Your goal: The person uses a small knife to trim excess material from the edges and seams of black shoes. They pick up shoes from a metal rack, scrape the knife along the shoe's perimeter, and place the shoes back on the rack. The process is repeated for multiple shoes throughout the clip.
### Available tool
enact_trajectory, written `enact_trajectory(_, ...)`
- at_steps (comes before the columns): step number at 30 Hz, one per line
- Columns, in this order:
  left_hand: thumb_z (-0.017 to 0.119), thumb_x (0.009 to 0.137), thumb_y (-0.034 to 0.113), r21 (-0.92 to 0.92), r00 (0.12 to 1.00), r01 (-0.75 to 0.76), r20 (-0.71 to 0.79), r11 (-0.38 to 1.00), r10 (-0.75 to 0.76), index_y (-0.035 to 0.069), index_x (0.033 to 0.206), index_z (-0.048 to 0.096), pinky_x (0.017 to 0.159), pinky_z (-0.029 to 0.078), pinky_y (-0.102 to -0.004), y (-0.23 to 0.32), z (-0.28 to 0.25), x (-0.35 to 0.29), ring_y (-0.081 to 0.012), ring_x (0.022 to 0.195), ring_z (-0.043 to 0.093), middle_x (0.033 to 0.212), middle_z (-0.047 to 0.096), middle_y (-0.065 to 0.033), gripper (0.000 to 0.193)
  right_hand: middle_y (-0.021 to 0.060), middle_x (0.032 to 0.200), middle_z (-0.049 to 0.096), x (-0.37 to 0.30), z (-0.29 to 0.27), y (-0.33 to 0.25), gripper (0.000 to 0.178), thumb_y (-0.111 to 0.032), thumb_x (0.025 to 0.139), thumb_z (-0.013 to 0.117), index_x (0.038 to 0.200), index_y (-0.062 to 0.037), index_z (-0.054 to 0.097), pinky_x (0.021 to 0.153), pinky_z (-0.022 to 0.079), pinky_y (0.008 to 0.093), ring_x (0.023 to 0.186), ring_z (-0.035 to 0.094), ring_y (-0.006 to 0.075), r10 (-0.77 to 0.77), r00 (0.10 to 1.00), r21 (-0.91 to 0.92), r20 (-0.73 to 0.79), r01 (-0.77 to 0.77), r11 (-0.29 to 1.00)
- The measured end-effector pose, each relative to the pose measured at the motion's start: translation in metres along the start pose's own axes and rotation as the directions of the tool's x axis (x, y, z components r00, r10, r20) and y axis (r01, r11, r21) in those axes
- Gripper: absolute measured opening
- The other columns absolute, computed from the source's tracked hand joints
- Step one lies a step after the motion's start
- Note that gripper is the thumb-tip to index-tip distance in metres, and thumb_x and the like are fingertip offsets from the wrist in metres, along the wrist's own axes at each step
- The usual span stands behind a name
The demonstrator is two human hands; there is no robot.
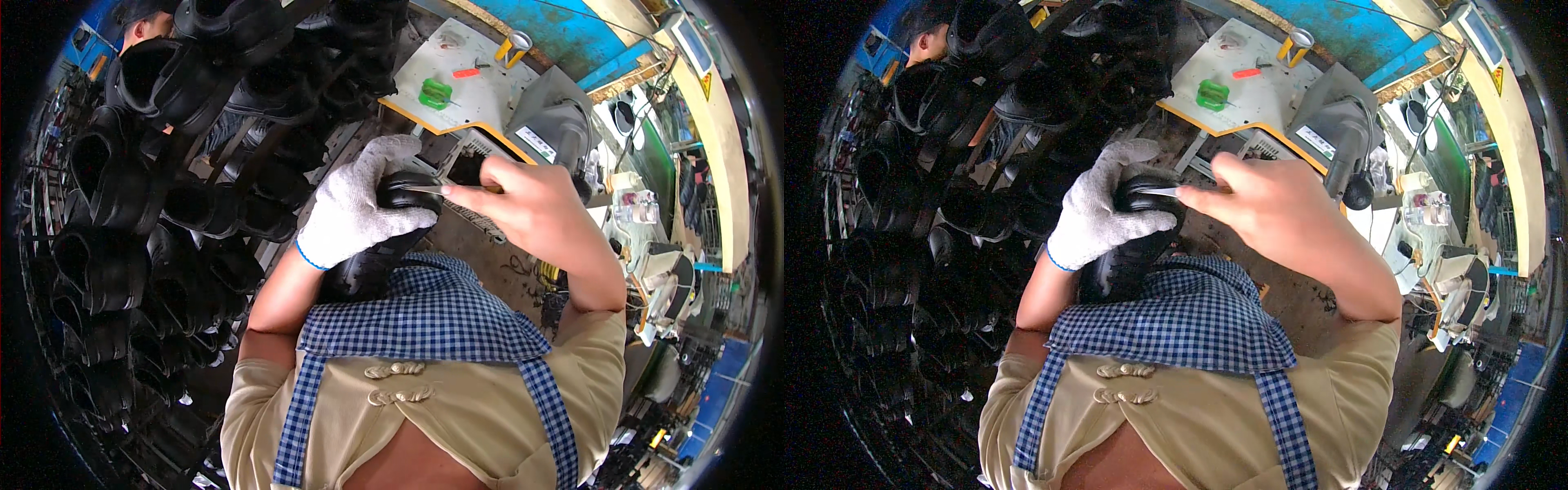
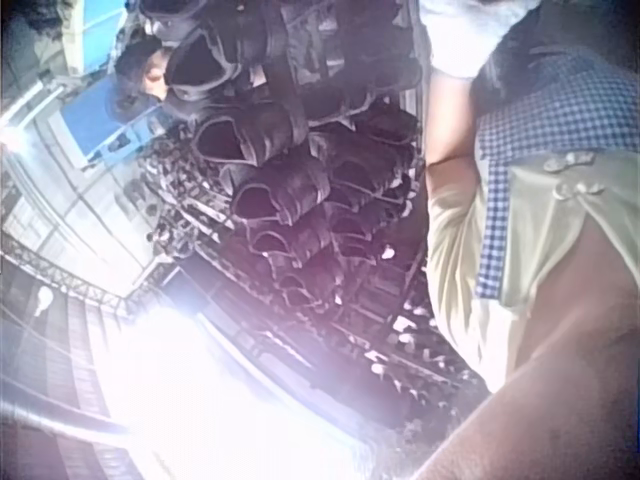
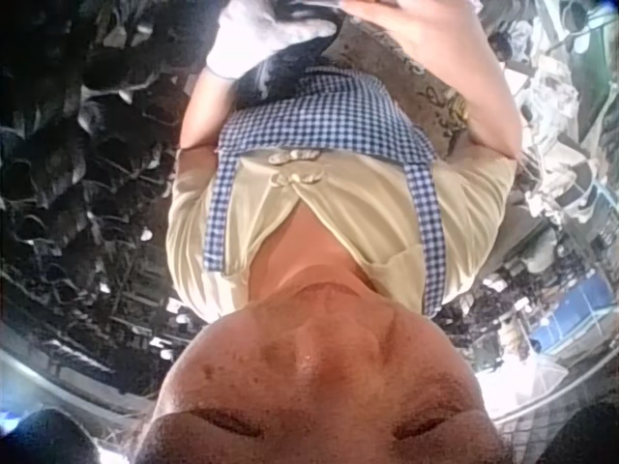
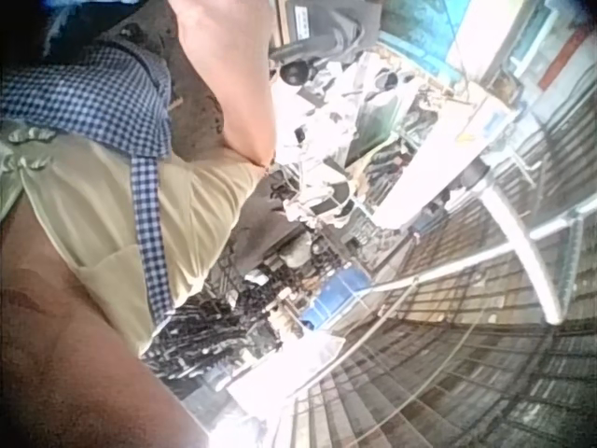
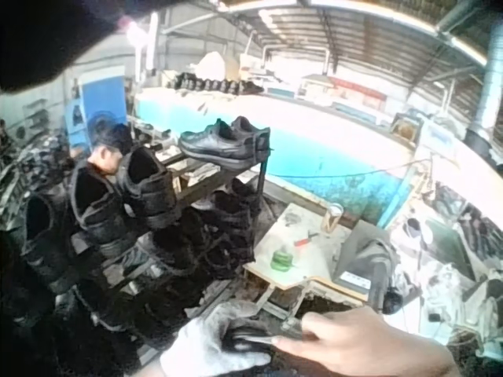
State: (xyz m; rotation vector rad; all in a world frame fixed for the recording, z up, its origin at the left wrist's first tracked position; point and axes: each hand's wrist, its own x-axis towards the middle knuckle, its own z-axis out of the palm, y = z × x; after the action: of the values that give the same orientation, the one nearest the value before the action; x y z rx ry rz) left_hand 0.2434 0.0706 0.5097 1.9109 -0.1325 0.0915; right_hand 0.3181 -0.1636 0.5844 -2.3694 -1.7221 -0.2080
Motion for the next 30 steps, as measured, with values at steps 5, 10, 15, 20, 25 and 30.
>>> enact_trajectory(5,0.088,0.07,0.025,-0.049,1.0,-0.014,-0.021,0.999,0.013,0.005,0.13,0.055,0.087,0.055,-0.0329,-0.008,0.0,0.0,-0.0209,0.097,0.072,0.106,0.072,-0.0126,0.072,0.0039,0.079,0.046,-0.004,-0.014,0.001,0.033,-0.01,0.077,0.064,0.108,-0.0179,0.074,0.052,0.045,0.0334,0.06,0.057,0.0187,0.014,0.998,-0.048,0.066,-0.011,0.999)
enact_trajectory(10,0.088,0.069,0.026,-0.052,0.999,0.012,-0.034,0.999,-0.014,0.006,0.129,0.056,0.086,0.056,-0.0333,-0.01,0.0,0.003,-0.0212,0.097,0.072,0.106,0.073,-0.0125,0.07,0.0036,0.079,0.046,0.002,-0.004,-0.003,0.033,-0.01,0.077,0.065,0.108,-0.0185,0.074,0.051,0.045,0.0326,0.06,0.056,0.018,-0.002,0.999,-0.109,0.037,0.006,0.994)
enact_trajectory(15,0.089,0.069,0.028,-0.049,0.999,0.039,-0.034,0.998,-0.04,0.008,0.128,0.056,0.085,0.056,-0.0332,-0.017,0.002,0.002,-0.0206,0.095,0.072,0.102,0.074,-0.0106,0.07,0.0036,0.078,0.047,0.0,0.004,0.006,0.035,-0.01,0.077,0.066,0.109,-0.0191,0.074,0.05,0.044,0.0327,0.058,0.055,0.0186,-0.015,1.0,-0.017,0.006,0.015,1.0)
enact_trajectory(20,0.088,0.069,0.027,-0.011,0.998,0.042,-0.045,0.999,-0.042,0.007,0.128,0.056,0.086,0.056,-0.0323,-0.016,0.003,0.0,-0.0194,0.096,0.072,0.102,0.074,-0.0102,0.07,0.0039,0.079,0.048,0.003,0.008,0.0,0.033,-0.011,0.078,0.066,0.109,-0.0192,0.073,0.05,0.045,0.0333,0.059,0.056,0.0197,-0.019,1.0,-0.089,-0.005,0.018,0.996)
enact_trajectory(25,0.088,0.07,0.025,0.054,0.999,-0.019,-0.049,0.998,0.022,0.006,0.129,0.055,0.087,0.055,-0.0316,-0.012,0.0,-0.001,-0.0194,0.098,0.071,0.108,0.072,-0.0123,0.07,0.0022,0.078,0.049,-0.002,0.014,0.015,0.042,-0.006,0.072,0.07,0.111,-0.0205,0.074,0.049,0.043,0.033,0.056,0.053,0.0182,-0.04,0.999,0.049,-0.032,0.042,0.998)
enact_trajectory(30,0.088,0.07,0.025,0.055,0.999,-0.042,0.014,0.998,0.041,0.006,0.128,0.056,0.088,0.055,-0.0319,-0.008,0.007,0.001,-0.0197,0.098,0.071,0.11,0.071,-0.0124,0.069,0.0023,0.075,0.051,0.007,0.013,0.003,0.041,-0.006,0.072,0.073,0.11,-0.021,0.074,0.048,0.042,0.0331,0.055,0.053,0.0184,-0.044,0.999,0.03,-0.023,0.044,0.999)
